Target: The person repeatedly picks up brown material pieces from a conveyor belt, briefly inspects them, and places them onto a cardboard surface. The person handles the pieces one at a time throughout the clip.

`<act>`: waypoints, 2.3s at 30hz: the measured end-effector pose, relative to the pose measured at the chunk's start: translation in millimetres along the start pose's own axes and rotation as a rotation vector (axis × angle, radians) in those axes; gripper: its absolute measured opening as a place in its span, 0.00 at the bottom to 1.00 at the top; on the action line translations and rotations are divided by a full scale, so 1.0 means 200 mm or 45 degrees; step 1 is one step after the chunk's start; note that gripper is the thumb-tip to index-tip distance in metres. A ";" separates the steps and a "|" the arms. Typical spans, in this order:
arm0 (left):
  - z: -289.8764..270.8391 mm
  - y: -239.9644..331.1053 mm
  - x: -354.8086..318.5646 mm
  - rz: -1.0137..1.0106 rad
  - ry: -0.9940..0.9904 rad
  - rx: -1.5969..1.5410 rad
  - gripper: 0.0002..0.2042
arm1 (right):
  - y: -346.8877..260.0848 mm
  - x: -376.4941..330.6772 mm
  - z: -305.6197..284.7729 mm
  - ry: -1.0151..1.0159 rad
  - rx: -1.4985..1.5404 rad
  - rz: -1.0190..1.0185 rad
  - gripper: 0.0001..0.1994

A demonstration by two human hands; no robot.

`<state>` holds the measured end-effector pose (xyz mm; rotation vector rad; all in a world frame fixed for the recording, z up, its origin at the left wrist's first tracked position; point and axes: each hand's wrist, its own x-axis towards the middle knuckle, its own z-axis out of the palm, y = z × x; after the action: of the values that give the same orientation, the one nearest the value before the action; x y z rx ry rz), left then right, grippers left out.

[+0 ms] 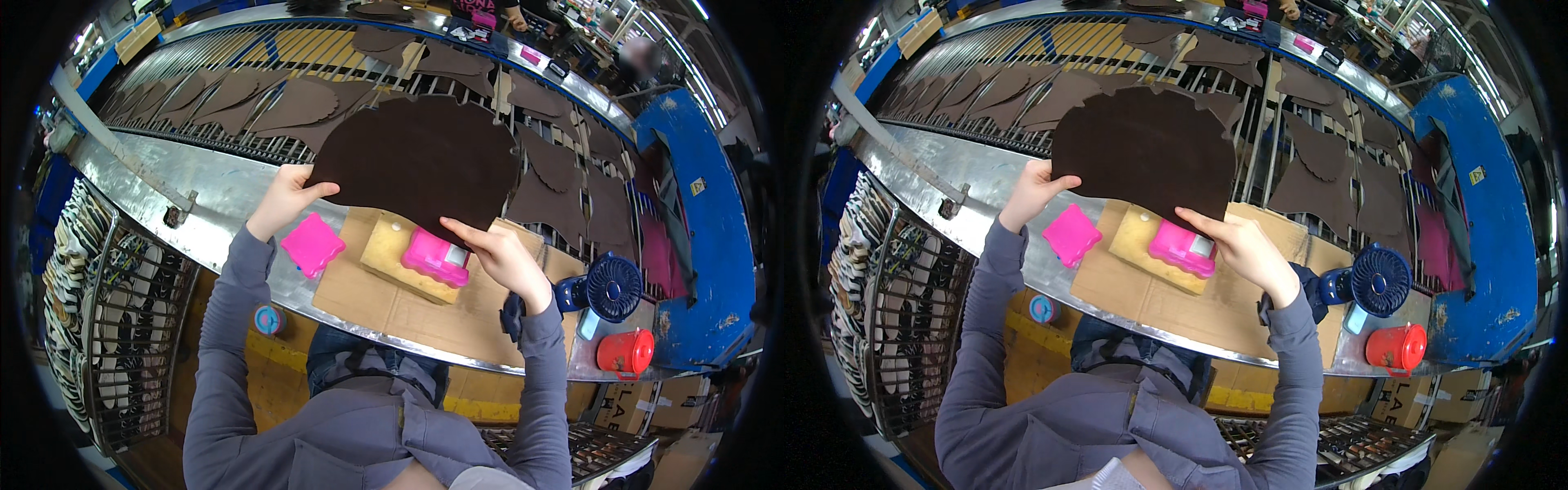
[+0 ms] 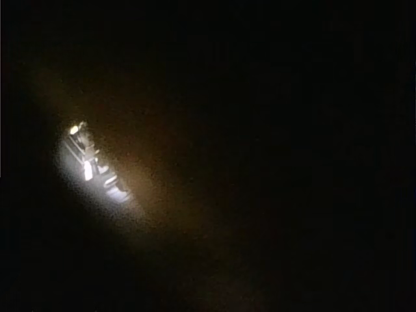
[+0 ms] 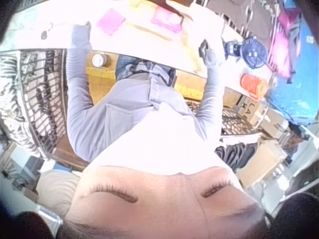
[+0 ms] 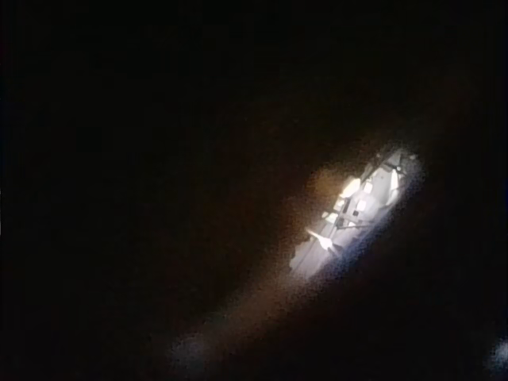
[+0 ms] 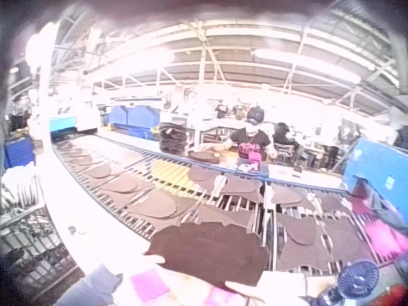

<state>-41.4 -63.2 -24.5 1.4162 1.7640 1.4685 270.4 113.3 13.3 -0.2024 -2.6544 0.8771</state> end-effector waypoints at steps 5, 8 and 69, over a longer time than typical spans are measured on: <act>0.12 0.00 0.04 -0.013 -0.111 -0.070 0.08 | -0.04 -0.15 -0.02 -0.024 -0.214 0.185 0.29; 0.23 -0.01 0.07 -0.049 -0.180 -0.159 0.08 | -0.03 -0.24 -0.02 0.027 -0.272 0.182 0.30; 0.40 -1.07 1.03 -0.892 0.038 -0.135 0.35 | 1.85 -0.20 -0.05 1.598 1.514 1.035 0.29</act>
<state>-142.1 174.5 -190.7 0.6113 1.8906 1.1680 321.9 405.0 -211.8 -1.0643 -0.6386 1.6082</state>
